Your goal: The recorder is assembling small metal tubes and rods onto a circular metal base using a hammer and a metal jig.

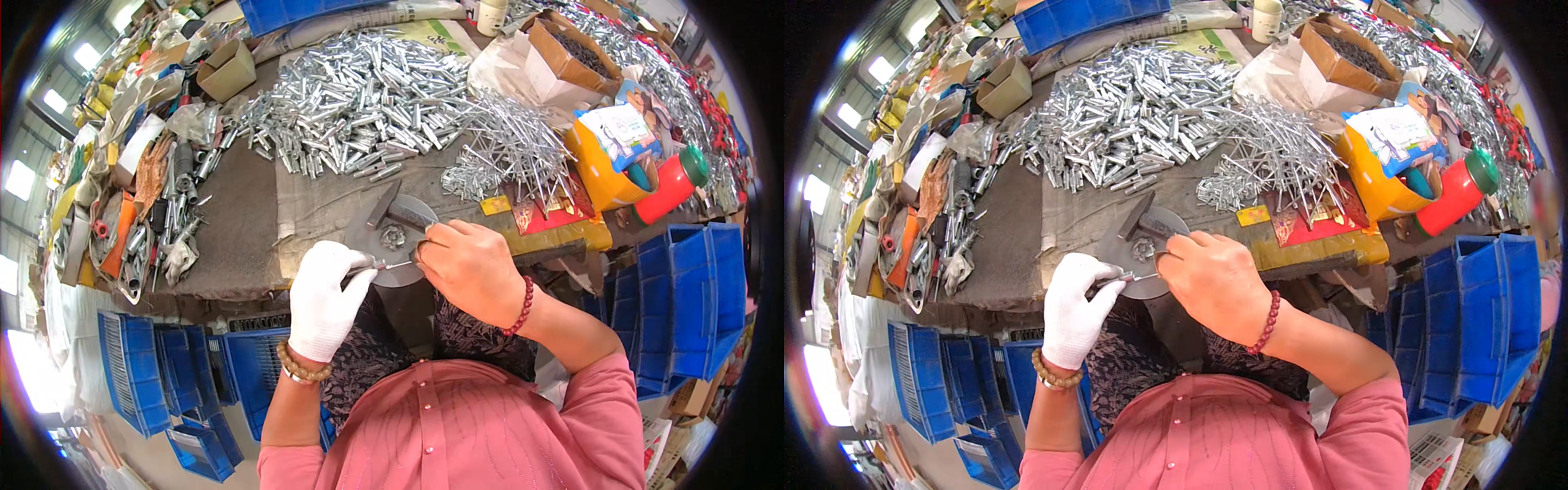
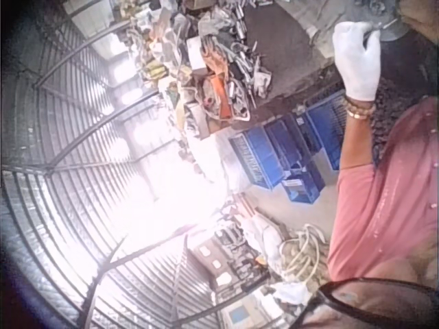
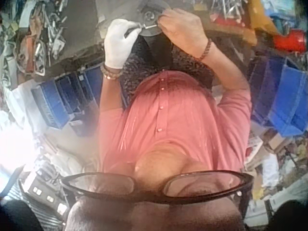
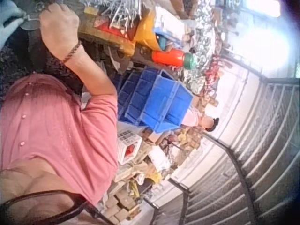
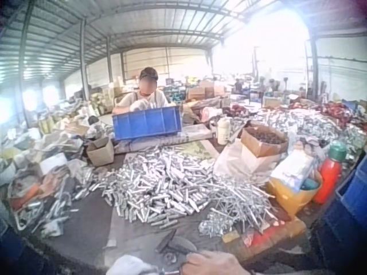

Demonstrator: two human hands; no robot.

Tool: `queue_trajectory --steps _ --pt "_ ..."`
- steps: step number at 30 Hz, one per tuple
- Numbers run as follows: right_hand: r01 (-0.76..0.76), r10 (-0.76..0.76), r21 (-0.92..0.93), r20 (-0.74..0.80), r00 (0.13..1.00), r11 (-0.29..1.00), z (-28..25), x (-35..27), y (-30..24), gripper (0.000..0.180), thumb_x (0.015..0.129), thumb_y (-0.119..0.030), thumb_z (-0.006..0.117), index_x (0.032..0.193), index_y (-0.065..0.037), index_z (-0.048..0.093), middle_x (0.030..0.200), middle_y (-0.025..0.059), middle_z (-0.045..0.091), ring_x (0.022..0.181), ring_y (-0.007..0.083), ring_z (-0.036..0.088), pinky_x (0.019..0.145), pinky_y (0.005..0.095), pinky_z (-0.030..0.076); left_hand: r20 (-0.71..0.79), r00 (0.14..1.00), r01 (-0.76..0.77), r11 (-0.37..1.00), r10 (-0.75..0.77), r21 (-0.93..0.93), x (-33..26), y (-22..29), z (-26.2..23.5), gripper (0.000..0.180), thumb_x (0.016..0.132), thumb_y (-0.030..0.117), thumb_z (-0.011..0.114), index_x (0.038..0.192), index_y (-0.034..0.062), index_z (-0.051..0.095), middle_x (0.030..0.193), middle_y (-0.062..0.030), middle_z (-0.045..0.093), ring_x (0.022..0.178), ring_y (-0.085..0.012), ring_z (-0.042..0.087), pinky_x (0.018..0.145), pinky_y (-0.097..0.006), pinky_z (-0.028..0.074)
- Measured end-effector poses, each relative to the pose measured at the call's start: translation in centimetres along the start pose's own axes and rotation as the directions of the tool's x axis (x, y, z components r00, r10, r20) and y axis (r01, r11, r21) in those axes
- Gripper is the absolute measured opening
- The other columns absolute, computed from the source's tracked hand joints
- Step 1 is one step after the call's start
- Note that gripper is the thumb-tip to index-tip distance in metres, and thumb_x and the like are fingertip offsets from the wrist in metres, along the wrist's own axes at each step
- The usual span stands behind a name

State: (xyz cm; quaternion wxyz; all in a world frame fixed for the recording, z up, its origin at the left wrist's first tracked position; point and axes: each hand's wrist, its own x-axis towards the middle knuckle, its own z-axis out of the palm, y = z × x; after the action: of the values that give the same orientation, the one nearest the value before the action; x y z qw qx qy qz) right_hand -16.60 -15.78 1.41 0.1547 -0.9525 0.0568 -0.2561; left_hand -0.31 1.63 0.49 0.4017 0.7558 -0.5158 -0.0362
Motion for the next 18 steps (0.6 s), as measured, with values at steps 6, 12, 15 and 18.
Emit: queue_trajectory --steps 6,12,15,18 --pt "0.048 -0.048 -0.125 0.002 0.999 0.991 -0.2 0.1 0.0 0.001 0.080 -0.012 0.069 0.080 -0.011 0.068 0.089 0.0030 0.057 0.088 0.0226 0.062 0.080 0.0375 0.051 0.010 1.000 -0.013 1.000 0.013 0.015 -0.1 0.0 0.0 0.016 0.084 0.008 0.082 0.098 0.0054 0.075 0.094 -0.0110 0.069 0.092 -0.0312 0.066 0.085 -0.041 0.052" --pt "0.061 -0.064 -0.079 -0.029 0.998 0.995 0.1 0.1 0.4 0.001 0.080 -0.010 0.068 0.080 -0.011 0.068 0.089 0.0035 0.057 0.087 0.0235 0.061 0.079 0.0383 0.050 -0.007 0.999 -0.036 0.999 0.036 0.008 -0.3 -0.3 0.1 0.016 0.083 0.005 0.082 0.098 0.0028 0.076 0.093 -0.0110 0.068 0.091 -0.0286 0.065 0.082 -0.038 0.051" --pt "0.062 -0.064 -0.064 -0.034 0.997 0.996 0.3 0.2 0.7 0.002 0.081 -0.010 0.068 0.080 -0.011 0.067 0.089 0.0038 0.057 0.087 0.0243 0.061 0.079 0.0385 0.049 -0.004 1.000 -0.014 1.000 0.014 -0.023 -0.4 -0.4 0.2 0.016 0.082 0.005 0.083 0.097 0.0024 0.076 0.092 -0.0110 0.067 0.091 -0.0282 0.064 0.082 -0.038 0.051" --pt "0.071 -0.072 -0.029 -0.043 0.997 0.997 0.5 0.4 1.0 0.002 0.081 -0.009 0.068 0.081 -0.011 0.068 0.088 0.0042 0.057 0.087 0.0251 0.061 0.080 0.0393 0.049 -0.005 1.000 -0.018 0.999 0.018 -0.027 -0.4 -0.7 0.3 0.016 0.082 0.004 0.083 0.096 0.0019 0.076 0.091 -0.0110 0.067 0.090 -0.0278 0.064 0.082 -0.038 0.051"
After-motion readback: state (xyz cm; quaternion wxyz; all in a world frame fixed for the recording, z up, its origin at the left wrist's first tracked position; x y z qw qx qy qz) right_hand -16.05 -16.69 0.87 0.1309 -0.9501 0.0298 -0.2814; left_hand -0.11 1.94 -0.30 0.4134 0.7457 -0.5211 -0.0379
